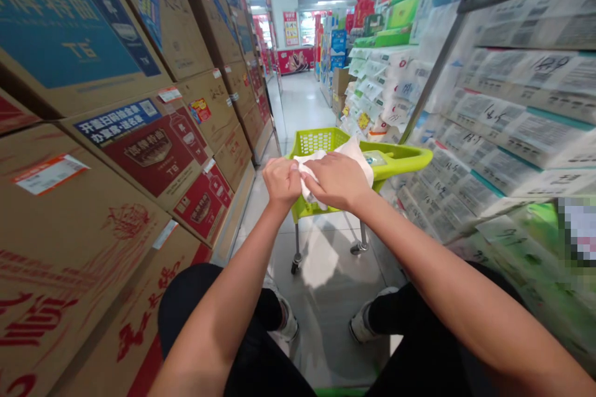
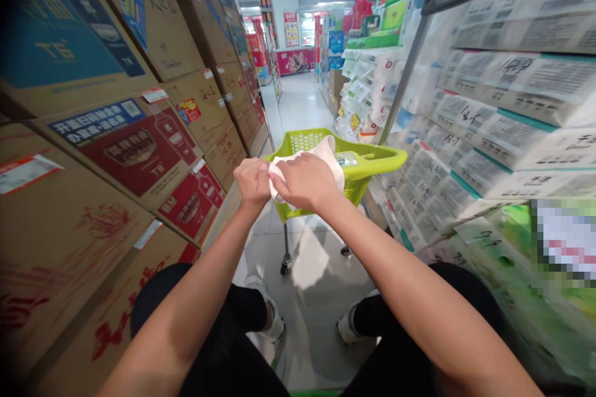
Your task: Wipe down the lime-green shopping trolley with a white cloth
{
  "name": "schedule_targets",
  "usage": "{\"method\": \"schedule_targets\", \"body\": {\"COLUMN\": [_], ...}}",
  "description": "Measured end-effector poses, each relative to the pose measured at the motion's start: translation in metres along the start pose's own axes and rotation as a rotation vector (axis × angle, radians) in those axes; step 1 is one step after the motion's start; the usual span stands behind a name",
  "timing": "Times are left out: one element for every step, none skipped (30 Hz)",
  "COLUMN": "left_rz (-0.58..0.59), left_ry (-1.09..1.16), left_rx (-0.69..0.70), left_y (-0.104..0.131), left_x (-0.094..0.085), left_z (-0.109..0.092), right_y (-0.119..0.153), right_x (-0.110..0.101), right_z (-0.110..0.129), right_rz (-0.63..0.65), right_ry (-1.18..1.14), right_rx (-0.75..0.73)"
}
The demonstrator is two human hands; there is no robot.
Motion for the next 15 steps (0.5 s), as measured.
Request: {"method": "schedule_targets", "body": {"left_rz": [0.015, 0.027, 0.034, 0.038, 0.040, 0.041, 0.045, 0.047, 0.046, 0.039, 0.026, 0.010, -0.007, -0.021, -0.031], "left_ry": [0.001, 0.003, 0.008, 0.014, 0.019, 0.021, 0.021, 0.020, 0.018, 0.014, 0.011, 0.005, -0.001, -0.010, -0.021], "left_rx": [0.003, 0.007, 0.013, 0.019, 0.020, 0.019, 0.016, 0.011, 0.004, -0.003, -0.008, -0.013, -0.017, -0.019, -0.022], "left_y": [-0.001, -0.003, -0.005, -0.007, -0.008, -0.009, -0.010, -0.010, -0.010, -0.009, -0.009, -0.008, -0.007, -0.006, -0.006], "left_x": [0.001, 0.001, 0.001, 0.000, -0.001, -0.002, -0.003, -0.004, -0.005, -0.007, -0.008, -0.010, -0.010, -0.011, -0.010], "left_z": [0.004, 0.008, 0.014, 0.020, 0.026, 0.031, 0.036, 0.041, 0.044, 0.046, 0.046, 0.046, 0.045, 0.044, 0.042], "right_y": [-0.006, -0.009, -0.011, -0.011, -0.009, -0.005, 0.001, 0.008, 0.016, 0.024, 0.030, 0.034, 0.036, 0.034, 0.030], "right_x": [0.001, 0.001, 0.001, -0.001, -0.002, -0.003, -0.003, -0.004, -0.004, -0.004, -0.005, -0.006, -0.007, -0.007, -0.007], "right_z": [0.002, 0.001, -0.003, -0.012, -0.025, -0.043, -0.064, -0.085, -0.104, -0.121, -0.133, -0.140, -0.141, -0.136, -0.126], "right_rz": [0.003, -0.002, -0.010, -0.017, -0.020, -0.016, -0.007, 0.005, 0.019, 0.030, 0.035, 0.034, 0.027, 0.015, -0.002], "right_ry": [0.005, 0.004, -0.001, -0.005, -0.004, 0.003, 0.014, 0.027, 0.041, 0.056, 0.075, 0.094, 0.106, 0.105, 0.095], "right_rx": [0.007, 0.007, 0.008, 0.023, 0.060, 0.118, 0.191, 0.267, 0.334, 0.385, 0.419, 0.434, 0.431, 0.408, 0.370]}}
Point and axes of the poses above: each hand's wrist, its own y-axis away from the middle knuckle, its own x-axis out of the palm, z = x × y, the point moved 8 cm from there along -y, towards the middle knuckle, and after that the axes turned 11 degrees about -z, right-handed, at the moved point
